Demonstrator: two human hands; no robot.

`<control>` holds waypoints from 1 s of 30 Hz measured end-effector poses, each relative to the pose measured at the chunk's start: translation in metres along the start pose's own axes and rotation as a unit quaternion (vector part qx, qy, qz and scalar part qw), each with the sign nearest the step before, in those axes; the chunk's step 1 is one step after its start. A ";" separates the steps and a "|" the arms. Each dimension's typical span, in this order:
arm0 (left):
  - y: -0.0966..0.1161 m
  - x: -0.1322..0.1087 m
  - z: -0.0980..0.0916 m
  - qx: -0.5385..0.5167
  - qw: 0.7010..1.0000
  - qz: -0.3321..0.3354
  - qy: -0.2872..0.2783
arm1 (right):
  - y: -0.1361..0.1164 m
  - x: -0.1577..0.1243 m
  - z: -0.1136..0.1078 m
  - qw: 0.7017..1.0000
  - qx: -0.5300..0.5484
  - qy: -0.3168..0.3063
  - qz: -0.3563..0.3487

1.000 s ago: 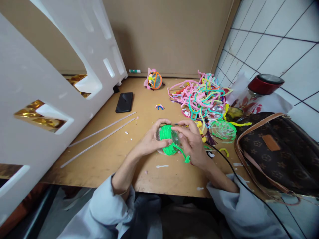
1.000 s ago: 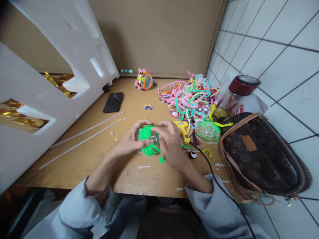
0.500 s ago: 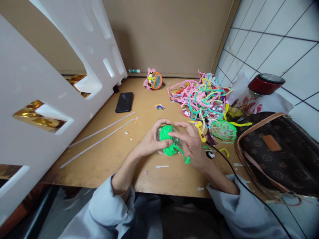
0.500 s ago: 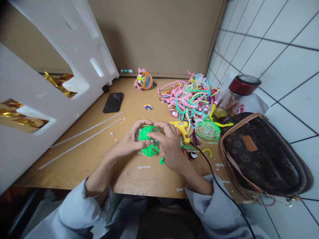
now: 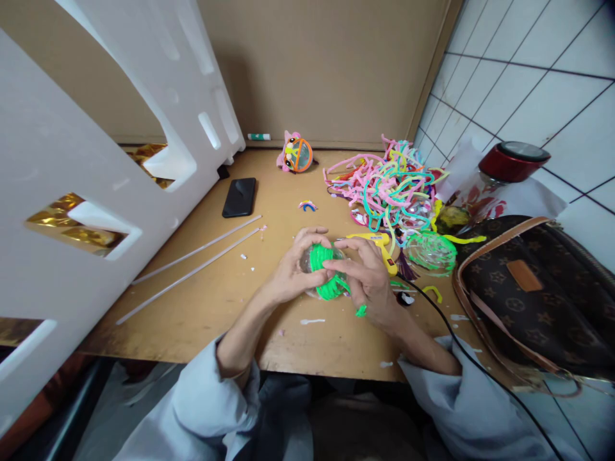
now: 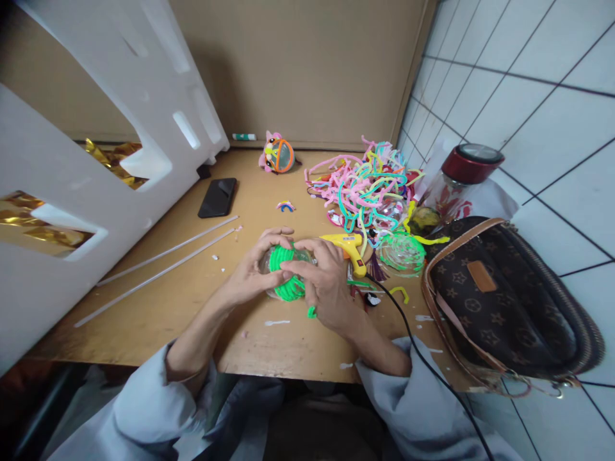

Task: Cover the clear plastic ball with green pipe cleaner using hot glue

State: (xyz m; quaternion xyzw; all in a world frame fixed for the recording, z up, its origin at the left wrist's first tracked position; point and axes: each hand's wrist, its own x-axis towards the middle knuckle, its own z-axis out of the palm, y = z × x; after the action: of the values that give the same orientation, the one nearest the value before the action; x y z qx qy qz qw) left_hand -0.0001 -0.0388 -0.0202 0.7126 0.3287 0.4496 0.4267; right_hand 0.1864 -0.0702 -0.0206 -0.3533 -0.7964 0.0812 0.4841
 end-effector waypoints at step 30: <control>0.007 -0.003 -0.002 0.114 0.993 0.021 -0.032 | 0.015 0.000 -0.002 0.978 0.148 -0.025 0.143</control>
State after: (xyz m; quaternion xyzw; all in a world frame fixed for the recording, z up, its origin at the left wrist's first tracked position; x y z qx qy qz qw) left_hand -0.0026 -0.0436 -0.0139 0.7775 0.3485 0.3948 0.3436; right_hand 0.1954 -0.0600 -0.0266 -0.3855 -0.7287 0.2758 0.4943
